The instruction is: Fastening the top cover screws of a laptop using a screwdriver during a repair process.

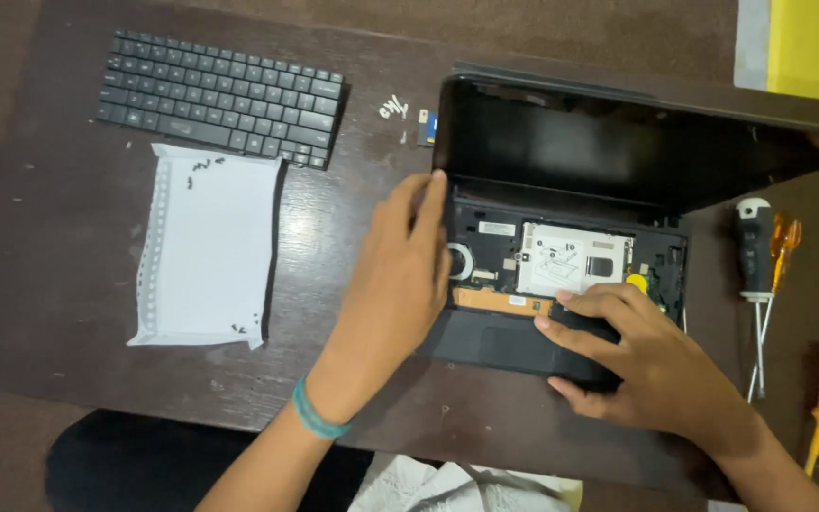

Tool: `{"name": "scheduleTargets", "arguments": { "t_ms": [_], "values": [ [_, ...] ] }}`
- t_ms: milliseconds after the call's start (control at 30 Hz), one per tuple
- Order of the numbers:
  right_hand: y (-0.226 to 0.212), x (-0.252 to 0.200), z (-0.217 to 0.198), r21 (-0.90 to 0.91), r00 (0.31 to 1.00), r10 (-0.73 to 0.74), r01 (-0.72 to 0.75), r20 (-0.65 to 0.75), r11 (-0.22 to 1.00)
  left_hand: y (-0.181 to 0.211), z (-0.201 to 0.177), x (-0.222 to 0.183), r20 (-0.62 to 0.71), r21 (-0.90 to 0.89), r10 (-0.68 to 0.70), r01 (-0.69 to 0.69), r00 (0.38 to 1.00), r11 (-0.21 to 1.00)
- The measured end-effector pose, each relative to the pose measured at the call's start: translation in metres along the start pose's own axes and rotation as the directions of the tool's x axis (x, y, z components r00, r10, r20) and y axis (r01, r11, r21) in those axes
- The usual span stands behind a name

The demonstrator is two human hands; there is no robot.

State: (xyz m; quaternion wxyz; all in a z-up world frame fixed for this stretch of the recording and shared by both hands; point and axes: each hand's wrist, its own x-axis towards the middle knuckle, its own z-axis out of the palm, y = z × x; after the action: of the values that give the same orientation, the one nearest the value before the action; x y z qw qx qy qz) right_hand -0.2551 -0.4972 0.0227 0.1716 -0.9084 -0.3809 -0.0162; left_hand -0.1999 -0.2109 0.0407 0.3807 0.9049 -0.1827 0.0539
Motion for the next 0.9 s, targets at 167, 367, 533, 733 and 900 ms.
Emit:
{"name": "scheduleTargets", "arguments": {
  "t_ms": [167, 367, 533, 733, 900],
  "values": [
    [0.0, 0.003, -0.012, 0.131, 0.999, 0.036, -0.035, -0.005, 0.991, -0.014, 0.018, 0.002, -0.087, 0.029, 0.08, -0.078, 0.993, 0.997],
    [0.012, -0.002, -0.028, -0.041, 0.815, 0.404, -0.46, -0.414, 0.887, -0.02, 0.017, 0.006, -0.081, 0.014, 0.097, -0.096, 0.992, 0.995],
    [0.028, -0.002, -0.03, 0.15, 0.659, 0.699, -0.689, -0.279, 0.709, -0.021, 0.019, 0.013, -0.066, 0.086, 0.115, -0.11, 0.991, 0.99],
    [0.039, -0.01, -0.006, 0.139, 0.696, 0.606, -0.605, -0.386, 0.784, -0.017, 0.017, 0.016, -0.032, 0.107, 0.104, -0.1, 0.994, 0.989],
    [0.034, -0.006, -0.005, 0.145, 0.72, 0.565, -0.559, -0.403, 0.816, -0.006, 0.02, 0.009, -0.049, 0.192, 0.072, -0.061, 0.996, 0.979]
  ]
}}
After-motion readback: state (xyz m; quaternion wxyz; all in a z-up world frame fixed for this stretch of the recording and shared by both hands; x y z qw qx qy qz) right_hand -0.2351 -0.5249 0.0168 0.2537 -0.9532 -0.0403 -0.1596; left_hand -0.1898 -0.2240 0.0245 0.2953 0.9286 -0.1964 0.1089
